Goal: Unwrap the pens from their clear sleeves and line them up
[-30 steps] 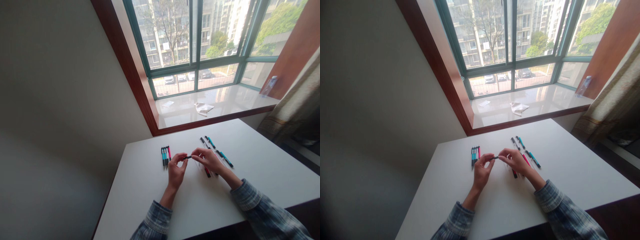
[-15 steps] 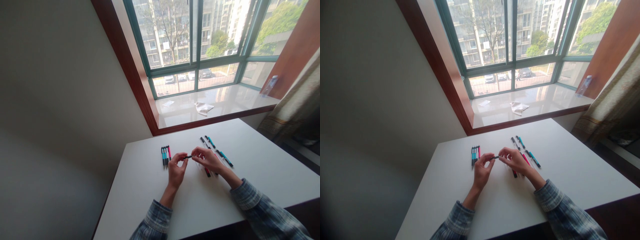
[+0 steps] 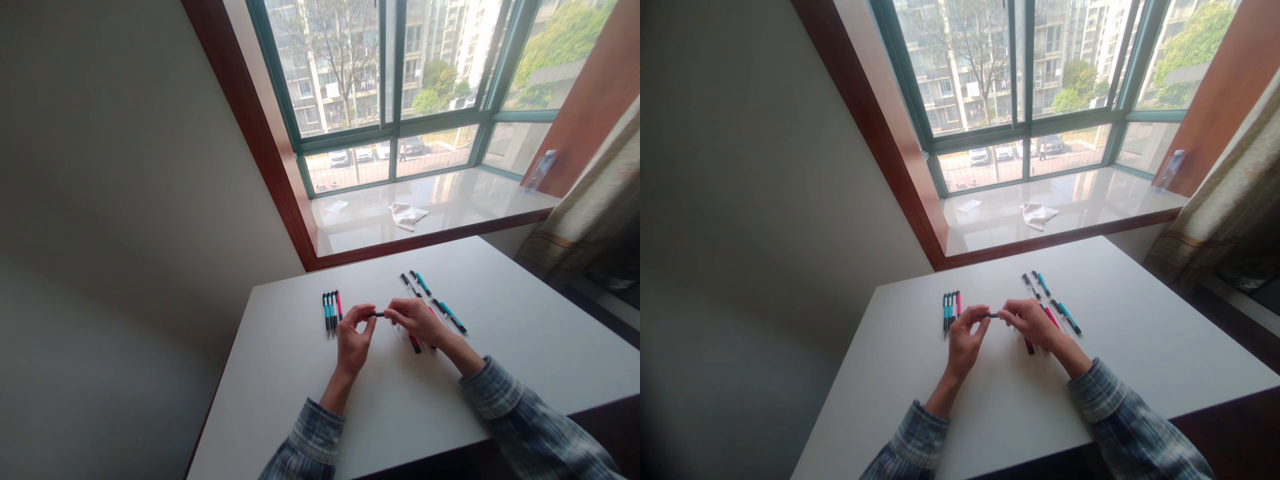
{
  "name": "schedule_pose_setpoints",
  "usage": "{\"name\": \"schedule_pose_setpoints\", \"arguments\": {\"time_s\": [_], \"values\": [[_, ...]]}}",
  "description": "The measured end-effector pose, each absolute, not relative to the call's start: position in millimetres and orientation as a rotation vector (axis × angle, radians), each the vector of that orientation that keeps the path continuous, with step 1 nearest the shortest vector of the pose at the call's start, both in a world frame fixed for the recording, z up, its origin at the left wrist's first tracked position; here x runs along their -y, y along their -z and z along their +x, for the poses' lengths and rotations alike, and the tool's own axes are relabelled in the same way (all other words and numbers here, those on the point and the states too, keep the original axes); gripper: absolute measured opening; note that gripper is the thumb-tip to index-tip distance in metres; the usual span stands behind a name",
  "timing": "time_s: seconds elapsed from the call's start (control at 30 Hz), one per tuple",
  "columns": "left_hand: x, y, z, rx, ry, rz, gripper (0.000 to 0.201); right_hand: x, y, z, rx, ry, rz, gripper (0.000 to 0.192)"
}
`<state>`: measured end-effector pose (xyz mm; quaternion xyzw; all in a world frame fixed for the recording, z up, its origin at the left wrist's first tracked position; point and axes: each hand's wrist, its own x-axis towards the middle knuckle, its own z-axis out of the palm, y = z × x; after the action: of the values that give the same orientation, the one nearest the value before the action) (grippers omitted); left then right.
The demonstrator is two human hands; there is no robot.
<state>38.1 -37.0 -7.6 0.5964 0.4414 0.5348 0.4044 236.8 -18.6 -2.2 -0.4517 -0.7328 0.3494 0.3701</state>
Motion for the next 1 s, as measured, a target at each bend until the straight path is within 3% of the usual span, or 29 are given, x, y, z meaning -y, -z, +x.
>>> {"name": "schedule_pose_setpoints", "arguments": {"time_s": [0.27, 0.57, 0.77, 0.83, 1.0], "values": [[35, 0, 36, -0.990, -1.264, 1.233, 0.043, 26, -4, 230, 1.996, -0.933, -1.094, 0.039], [33, 5, 36, -1.017, -1.162, 1.279, 0.035, 28, -4, 223, 2.001, -0.879, -1.114, 0.051], [37, 2, 35, -1.059, -1.176, 1.240, 0.036, 30, -10, 245, 2.010, -0.735, -1.166, 0.036], [39, 2, 34, -1.048, -1.186, 1.210, 0.036, 35, -13, 259, 2.037, -0.655, -1.180, 0.044], [44, 3, 34, -1.000, -1.207, 1.118, 0.044, 57, -15, 289, 2.238, -0.600, -1.227, 0.085]]}}
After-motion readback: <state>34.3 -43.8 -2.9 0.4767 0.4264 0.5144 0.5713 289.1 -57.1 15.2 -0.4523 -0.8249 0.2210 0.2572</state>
